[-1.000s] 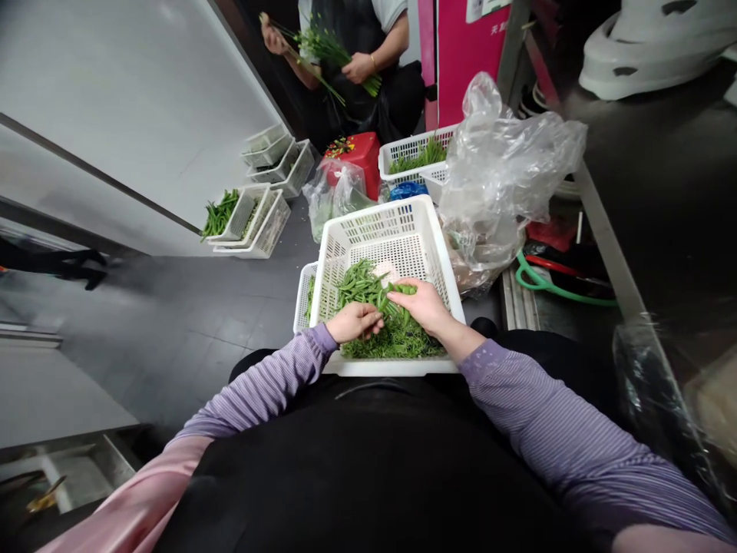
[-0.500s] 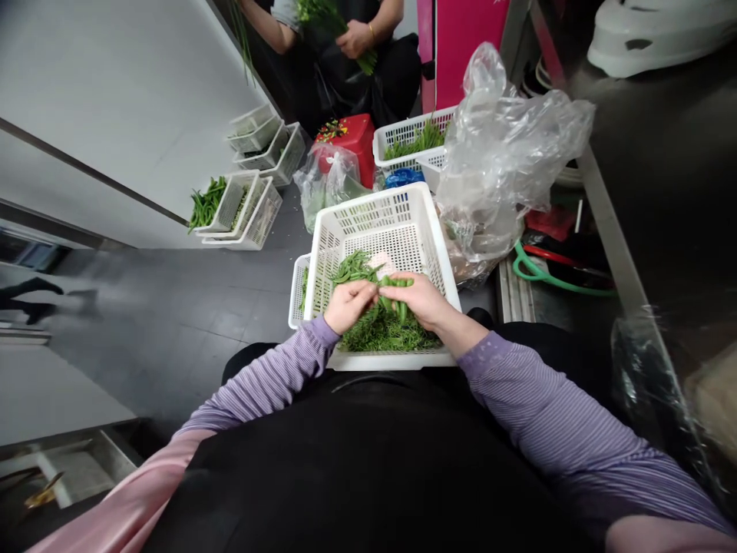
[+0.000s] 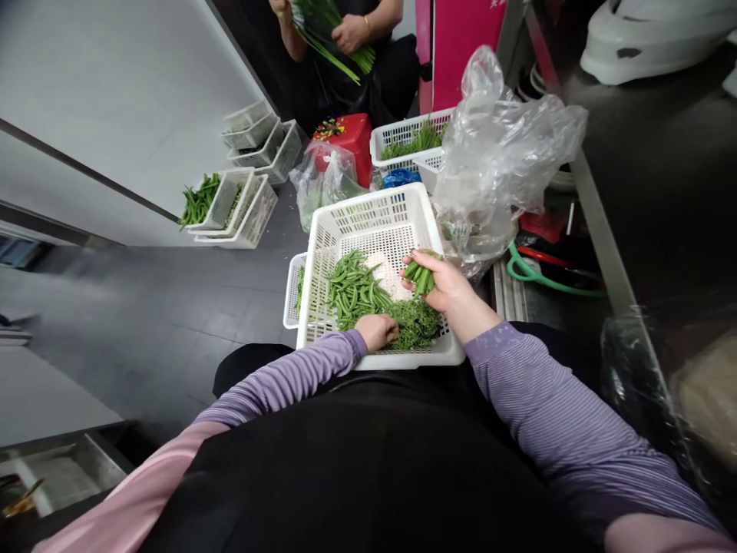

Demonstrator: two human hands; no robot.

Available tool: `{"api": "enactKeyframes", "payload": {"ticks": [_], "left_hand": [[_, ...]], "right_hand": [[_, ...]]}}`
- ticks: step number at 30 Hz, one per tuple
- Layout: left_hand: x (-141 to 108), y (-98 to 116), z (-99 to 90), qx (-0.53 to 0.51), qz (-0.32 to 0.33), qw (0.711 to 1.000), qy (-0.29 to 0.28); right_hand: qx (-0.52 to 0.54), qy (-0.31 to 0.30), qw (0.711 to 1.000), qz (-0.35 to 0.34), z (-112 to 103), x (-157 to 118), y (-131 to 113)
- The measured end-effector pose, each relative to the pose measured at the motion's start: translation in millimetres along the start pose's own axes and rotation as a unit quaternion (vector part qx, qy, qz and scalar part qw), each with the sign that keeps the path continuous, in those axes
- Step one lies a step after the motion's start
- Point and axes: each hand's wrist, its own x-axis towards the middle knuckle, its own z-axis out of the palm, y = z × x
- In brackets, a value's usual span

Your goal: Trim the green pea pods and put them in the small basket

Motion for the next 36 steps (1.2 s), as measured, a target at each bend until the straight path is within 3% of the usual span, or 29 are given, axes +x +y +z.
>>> {"api": "enactKeyframes", "payload": {"ticks": [3, 6, 8, 10, 12, 14, 18, 20, 22, 24, 26, 29, 32, 34, 36], "left_hand": [[-4, -11, -16.0, -0.148, -0.057, 0.987, 0.033], [-9, -22, -39.6, -0.359, -0.143, 0.922, 0.008], [-10, -26, -53.4, -0.465, -0.178, 0.867, 0.005], [-11, -28, -62.8, -0.539, -0.192, 0.820, 0.005], [-12, -27, -67.6, -0.595, -0.202, 0.778, -0.008], [-15, -25, -68.5, -0.642, -0.213, 0.736, -0.034], [-20, -15, -61.1, -0.727, -0.230, 0.641, -0.092], [-21, -9, -55.4, -0.744, -0.233, 0.616, -0.108], [-23, -2, -51.8, -0.723, -0.236, 0.640, -0.111], [-29, 4, -52.8, -0.650, -0.231, 0.720, -0.074], [-37, 10, -59.3, -0.554, -0.197, 0.809, 0.010], [-48, 17, -75.8, -0.434, -0.096, 0.889, 0.114], [-52, 22, -89.9, -0.357, -0.031, 0.924, 0.132], [-50, 23, -94.6, -0.379, -0.028, 0.920, 0.092], [-49, 23, -96.2, -0.436, -0.036, 0.899, 0.038]], "right_hand": [[-0.062, -0.019, 0.998, 0.001, -2, 2, 1], [-0.254, -0.041, 0.966, -0.033, -2, 3, 10], [-0.431, -0.052, 0.892, -0.122, 0, 1, 18], [-0.563, -0.112, 0.790, -0.217, 3, -3, 24], [-0.619, -0.215, 0.704, -0.274, 6, -8, 27], [-0.628, -0.293, 0.658, -0.296, 9, -12, 27], [-0.605, -0.312, 0.656, -0.326, 13, -19, 25], [-0.591, -0.301, 0.666, -0.342, 15, -20, 26], [-0.586, -0.282, 0.674, -0.352, 15, -20, 28], [-0.594, -0.249, 0.679, -0.353, 14, -19, 28], [-0.612, -0.219, 0.675, -0.350, 12, -16, 29], [-0.646, -0.203, 0.651, -0.343, 10, -12, 30], [-0.671, -0.208, 0.624, -0.341, 9, -12, 31], [-0.672, -0.206, 0.622, -0.345, 9, -13, 32], [-0.665, -0.208, 0.627, -0.348, 9, -14, 31]]}}
